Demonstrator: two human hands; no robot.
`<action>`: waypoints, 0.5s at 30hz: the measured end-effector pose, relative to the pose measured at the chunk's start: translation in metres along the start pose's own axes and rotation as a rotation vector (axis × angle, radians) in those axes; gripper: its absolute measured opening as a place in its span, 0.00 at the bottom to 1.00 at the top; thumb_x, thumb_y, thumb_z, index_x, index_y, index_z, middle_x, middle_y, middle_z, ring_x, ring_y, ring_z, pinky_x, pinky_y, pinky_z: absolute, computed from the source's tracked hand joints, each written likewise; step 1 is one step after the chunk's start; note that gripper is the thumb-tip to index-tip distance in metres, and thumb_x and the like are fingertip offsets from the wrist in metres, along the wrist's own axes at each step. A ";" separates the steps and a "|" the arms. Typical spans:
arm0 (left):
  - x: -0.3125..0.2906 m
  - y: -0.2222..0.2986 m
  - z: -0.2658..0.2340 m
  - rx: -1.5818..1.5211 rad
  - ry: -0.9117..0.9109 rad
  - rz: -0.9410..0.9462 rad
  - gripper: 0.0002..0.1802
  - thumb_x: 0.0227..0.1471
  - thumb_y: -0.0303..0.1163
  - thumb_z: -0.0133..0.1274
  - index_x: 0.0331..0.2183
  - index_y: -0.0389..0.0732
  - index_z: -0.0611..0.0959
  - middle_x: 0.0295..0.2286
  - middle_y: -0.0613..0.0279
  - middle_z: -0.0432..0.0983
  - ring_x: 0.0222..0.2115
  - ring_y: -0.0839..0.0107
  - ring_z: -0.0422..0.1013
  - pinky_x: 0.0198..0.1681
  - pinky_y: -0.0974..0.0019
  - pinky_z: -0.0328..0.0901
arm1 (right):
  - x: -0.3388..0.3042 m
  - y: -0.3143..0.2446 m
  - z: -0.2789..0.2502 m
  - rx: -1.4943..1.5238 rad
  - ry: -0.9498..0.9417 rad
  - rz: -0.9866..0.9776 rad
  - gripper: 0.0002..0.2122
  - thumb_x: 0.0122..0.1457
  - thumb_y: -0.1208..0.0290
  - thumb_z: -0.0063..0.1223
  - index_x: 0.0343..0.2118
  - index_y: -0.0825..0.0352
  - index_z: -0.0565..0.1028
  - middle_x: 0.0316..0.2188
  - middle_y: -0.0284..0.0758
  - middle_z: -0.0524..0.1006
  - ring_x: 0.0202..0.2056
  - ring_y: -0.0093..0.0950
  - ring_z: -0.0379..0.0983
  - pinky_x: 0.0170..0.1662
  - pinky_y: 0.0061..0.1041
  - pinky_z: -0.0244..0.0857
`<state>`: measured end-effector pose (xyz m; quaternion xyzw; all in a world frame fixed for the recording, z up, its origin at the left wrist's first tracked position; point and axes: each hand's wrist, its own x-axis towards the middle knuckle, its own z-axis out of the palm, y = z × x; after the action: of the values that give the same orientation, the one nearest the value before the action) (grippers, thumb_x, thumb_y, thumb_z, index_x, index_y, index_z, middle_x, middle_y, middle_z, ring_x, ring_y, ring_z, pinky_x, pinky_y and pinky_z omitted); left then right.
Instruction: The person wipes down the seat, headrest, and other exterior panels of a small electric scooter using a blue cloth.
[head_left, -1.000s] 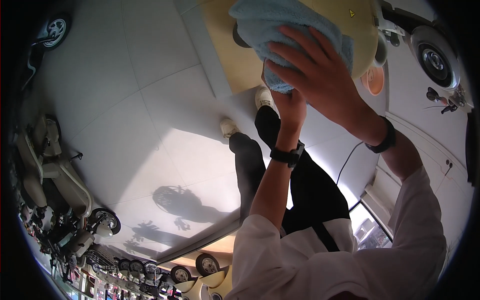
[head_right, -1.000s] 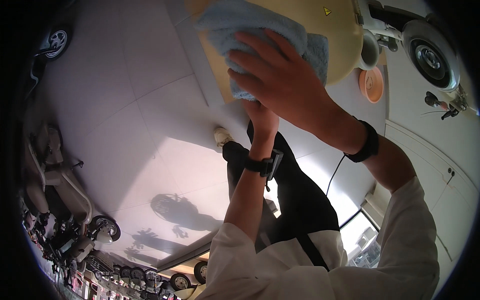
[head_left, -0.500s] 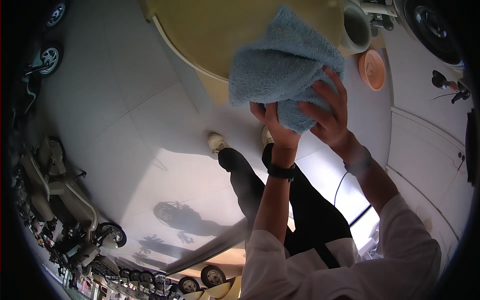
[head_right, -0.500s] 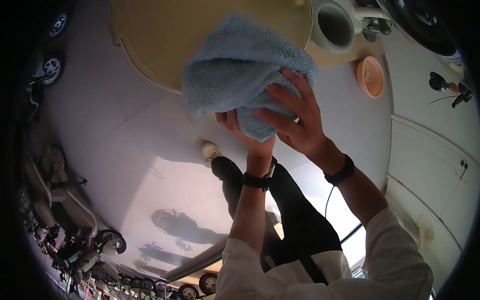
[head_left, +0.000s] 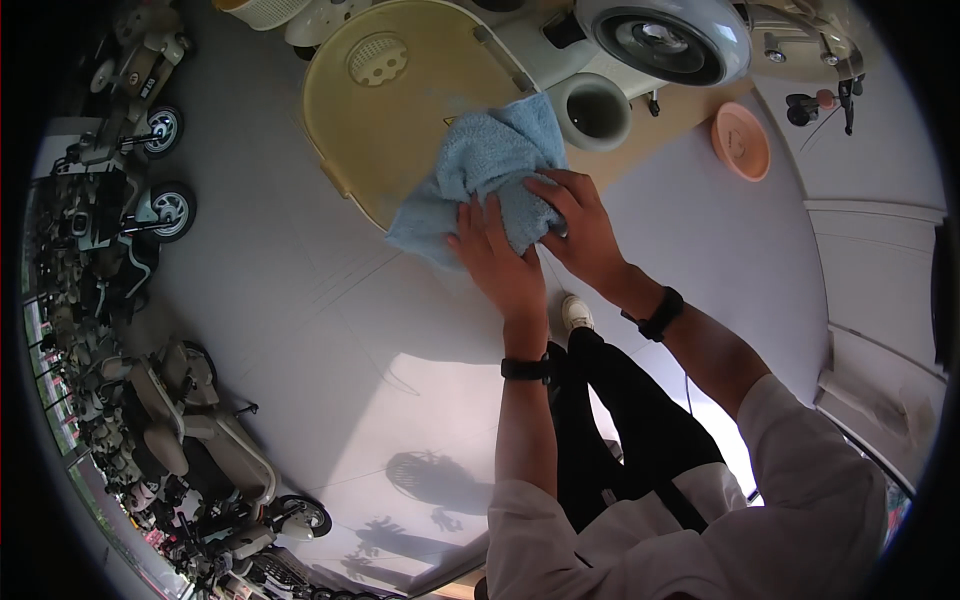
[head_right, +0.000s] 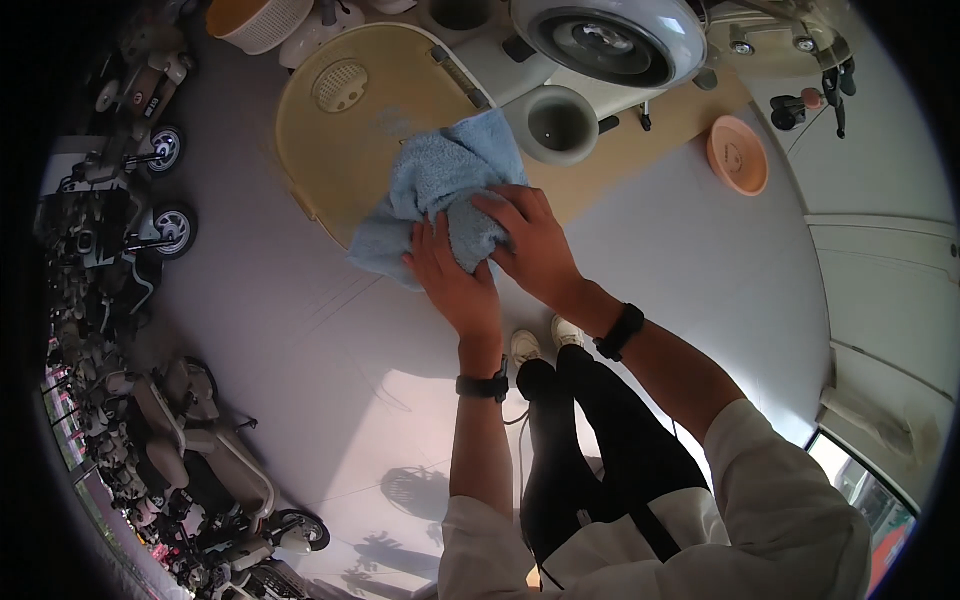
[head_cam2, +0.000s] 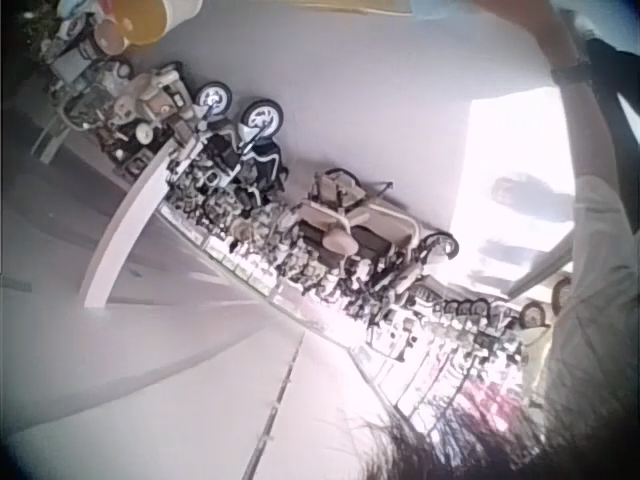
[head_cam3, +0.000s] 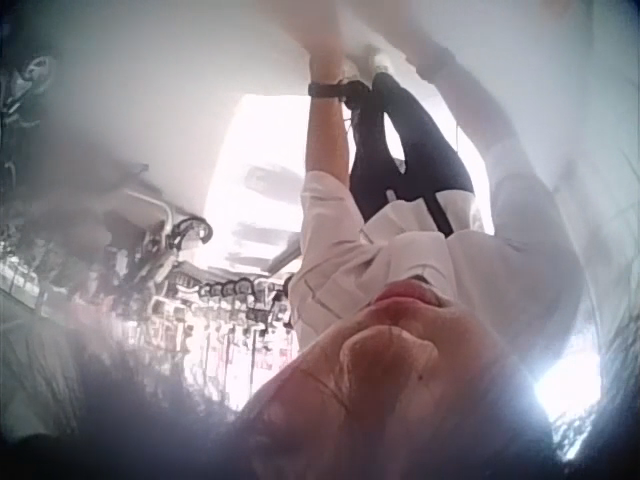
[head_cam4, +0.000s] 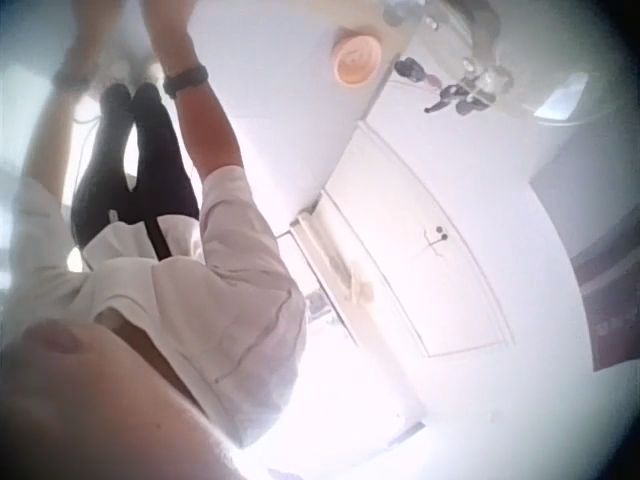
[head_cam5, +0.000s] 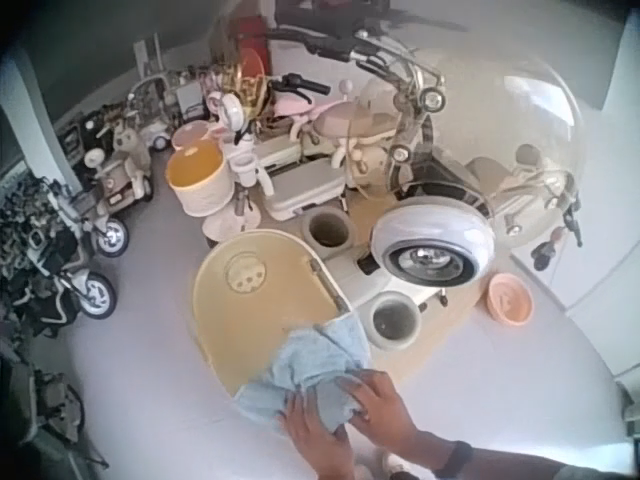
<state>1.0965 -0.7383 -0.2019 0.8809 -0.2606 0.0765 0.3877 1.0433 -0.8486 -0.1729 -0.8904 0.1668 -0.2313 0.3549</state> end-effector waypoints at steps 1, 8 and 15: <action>-0.009 0.000 -0.005 -0.037 -0.053 -0.004 0.38 0.43 0.21 0.57 0.58 0.43 0.69 0.57 0.50 0.64 0.60 0.48 0.58 0.63 0.39 0.49 | -0.011 -0.006 -0.003 0.021 -0.027 0.078 0.29 0.44 0.80 0.62 0.53 0.58 0.71 0.50 0.39 0.69 0.51 0.43 0.67 0.53 0.39 0.67; -0.065 0.055 -0.075 -0.440 -0.608 -0.166 0.36 0.44 0.13 0.54 0.57 0.39 0.70 0.51 0.48 0.70 0.54 0.49 0.66 0.58 0.56 0.61 | -0.098 -0.044 -0.087 0.246 -0.240 0.534 0.28 0.44 0.78 0.61 0.53 0.62 0.71 0.46 0.42 0.71 0.48 0.42 0.70 0.51 0.34 0.67; -0.037 0.172 -0.111 -0.521 -0.657 0.145 0.36 0.43 0.14 0.51 0.58 0.39 0.70 0.51 0.49 0.68 0.55 0.50 0.64 0.59 0.53 0.59 | -0.108 -0.093 -0.219 0.271 0.005 0.397 0.30 0.43 0.81 0.61 0.54 0.61 0.70 0.47 0.41 0.71 0.50 0.42 0.70 0.53 0.34 0.67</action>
<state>0.9827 -0.7400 -0.0271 0.7105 -0.4422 -0.2498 0.4870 0.8490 -0.8561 0.0014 -0.7836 0.3071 -0.1796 0.5093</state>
